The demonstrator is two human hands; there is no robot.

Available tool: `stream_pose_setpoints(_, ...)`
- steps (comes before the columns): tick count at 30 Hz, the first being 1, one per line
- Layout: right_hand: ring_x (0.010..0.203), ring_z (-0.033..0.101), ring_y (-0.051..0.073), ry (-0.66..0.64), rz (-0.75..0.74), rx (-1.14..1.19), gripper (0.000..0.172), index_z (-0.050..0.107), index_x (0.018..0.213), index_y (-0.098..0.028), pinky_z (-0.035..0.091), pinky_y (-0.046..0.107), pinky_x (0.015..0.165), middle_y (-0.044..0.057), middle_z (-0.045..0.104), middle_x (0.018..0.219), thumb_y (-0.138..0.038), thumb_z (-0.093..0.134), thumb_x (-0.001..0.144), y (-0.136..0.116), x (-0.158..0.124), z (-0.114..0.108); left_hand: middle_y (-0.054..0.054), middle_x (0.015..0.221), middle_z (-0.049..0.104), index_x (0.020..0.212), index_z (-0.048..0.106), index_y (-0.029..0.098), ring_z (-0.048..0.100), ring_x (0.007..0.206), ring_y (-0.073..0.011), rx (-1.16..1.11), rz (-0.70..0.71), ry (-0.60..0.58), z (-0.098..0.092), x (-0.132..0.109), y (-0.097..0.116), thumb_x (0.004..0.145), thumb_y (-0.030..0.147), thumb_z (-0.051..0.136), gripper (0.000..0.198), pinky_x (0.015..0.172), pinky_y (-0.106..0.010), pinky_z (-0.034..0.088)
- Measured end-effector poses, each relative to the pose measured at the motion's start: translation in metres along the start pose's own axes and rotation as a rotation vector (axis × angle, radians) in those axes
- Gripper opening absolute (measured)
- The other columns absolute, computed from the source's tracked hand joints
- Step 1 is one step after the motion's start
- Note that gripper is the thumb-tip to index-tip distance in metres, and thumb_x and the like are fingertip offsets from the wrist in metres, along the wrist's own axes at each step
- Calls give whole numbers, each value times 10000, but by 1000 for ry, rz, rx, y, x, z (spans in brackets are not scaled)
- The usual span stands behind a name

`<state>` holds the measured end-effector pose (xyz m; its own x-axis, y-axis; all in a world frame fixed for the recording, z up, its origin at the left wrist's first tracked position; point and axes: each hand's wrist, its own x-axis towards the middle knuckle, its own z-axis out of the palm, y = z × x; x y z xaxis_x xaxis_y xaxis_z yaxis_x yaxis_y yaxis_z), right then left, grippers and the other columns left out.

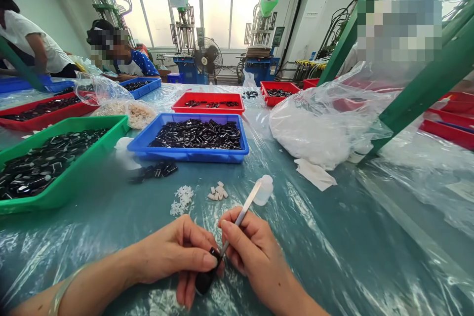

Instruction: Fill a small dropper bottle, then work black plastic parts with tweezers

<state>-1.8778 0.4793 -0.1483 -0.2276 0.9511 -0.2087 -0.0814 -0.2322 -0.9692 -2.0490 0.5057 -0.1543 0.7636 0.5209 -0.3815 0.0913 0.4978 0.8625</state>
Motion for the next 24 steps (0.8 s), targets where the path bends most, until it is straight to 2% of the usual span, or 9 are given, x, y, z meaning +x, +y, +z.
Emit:
stream_pose_setpoints(13, 379, 360, 57, 1, -4, 32, 386, 523, 786, -178, 240, 174, 357, -69, 440, 516, -552, 617, 767, 3, 1, 1, -40, 605, 587, 664, 624, 77, 570, 413, -104, -15, 2, -6, -2, 0, 0, 662, 460, 693, 389, 365, -155, 445)
stream_pose_setpoints(19, 398, 368, 50, 75, -64, 59, 351, 532, 804, -178, 266, 184, 385, -62, 467, 574, -517, 619, 788, 2, 1, 3, -38, 635, 585, 669, 624, 73, 569, 408, -97, -21, 0, 0, 0, -1, 1, 653, 466, 698, 399, 361, -150, 440)
stream_pose_setpoints(24, 417, 416, 56, 31, -102, 35, 339, 516, 779, -177, 314, 188, 410, -56, 481, 576, -506, 579, 834, 7, 1, 3, -21, 592, 572, 668, 622, 78, 557, 388, -95, -19, -9, 3, 1, 0, 0, 643, 460, 702, 391, 349, -150, 437)
